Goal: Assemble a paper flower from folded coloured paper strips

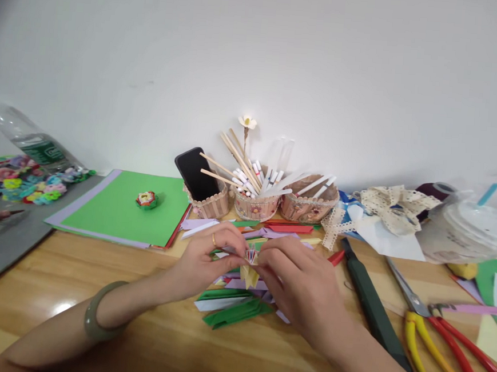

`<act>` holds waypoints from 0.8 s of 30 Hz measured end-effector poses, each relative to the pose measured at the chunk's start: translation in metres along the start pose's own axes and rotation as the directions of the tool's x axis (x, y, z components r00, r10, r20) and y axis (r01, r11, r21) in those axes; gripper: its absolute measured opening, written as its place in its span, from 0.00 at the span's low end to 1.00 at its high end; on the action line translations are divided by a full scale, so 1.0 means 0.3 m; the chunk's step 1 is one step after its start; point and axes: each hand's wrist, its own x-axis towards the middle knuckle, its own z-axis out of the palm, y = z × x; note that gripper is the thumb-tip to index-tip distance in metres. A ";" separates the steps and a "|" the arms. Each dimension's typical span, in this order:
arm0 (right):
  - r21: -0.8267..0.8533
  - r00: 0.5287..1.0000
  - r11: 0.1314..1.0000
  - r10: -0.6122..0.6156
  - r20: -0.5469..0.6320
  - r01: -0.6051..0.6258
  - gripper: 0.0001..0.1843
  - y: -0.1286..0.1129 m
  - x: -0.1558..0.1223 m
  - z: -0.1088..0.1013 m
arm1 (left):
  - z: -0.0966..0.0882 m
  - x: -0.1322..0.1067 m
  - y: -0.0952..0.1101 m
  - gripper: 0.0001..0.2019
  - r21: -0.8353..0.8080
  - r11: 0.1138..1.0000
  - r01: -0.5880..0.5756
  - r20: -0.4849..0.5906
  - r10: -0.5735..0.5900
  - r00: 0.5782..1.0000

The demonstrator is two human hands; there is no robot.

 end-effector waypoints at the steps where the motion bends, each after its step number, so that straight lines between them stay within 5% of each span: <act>1: 0.061 0.999 0.998 0.023 0.024 -0.024 0.06 0.000 0.006 -0.001 | -0.004 0.004 0.004 0.03 -0.023 0.997 0.070 0.037 -0.069 0.997; 4: 0.223 0.986 0.963 0.126 0.109 -0.147 0.07 -0.001 0.019 -0.005 | -0.018 0.017 0.017 0.05 -0.128 0.939 0.320 0.163 -0.298 0.941; 7: 0.333 0.942 0.887 0.258 0.214 -0.319 0.08 -0.001 0.023 -0.007 | -0.030 0.027 0.017 0.09 -0.256 0.801 0.541 0.301 -0.465 0.832; 9: 0.387 0.903 0.822 0.334 0.269 -0.419 0.09 0.001 0.023 -0.007 | -0.034 0.030 0.010 0.12 -0.314 0.705 0.635 0.378 -0.521 0.765; 12: 0.443 0.848 0.726 0.418 0.325 -0.527 0.10 0.007 0.024 -0.007 | -0.034 0.028 -0.001 0.16 -0.370 0.627 0.686 0.426 -0.542 0.724; 17: 0.463 0.815 0.675 0.415 0.406 -0.574 0.09 0.006 0.034 -0.015 | -0.030 0.023 -0.001 0.15 -0.381 0.638 0.669 0.370 -0.558 0.743; 24: 0.285 0.946 0.903 0.293 0.136 -0.321 0.04 -0.033 0.022 -0.011 | -0.017 0.019 0.011 0.04 -0.263 0.849 0.459 0.190 -0.421 0.887</act>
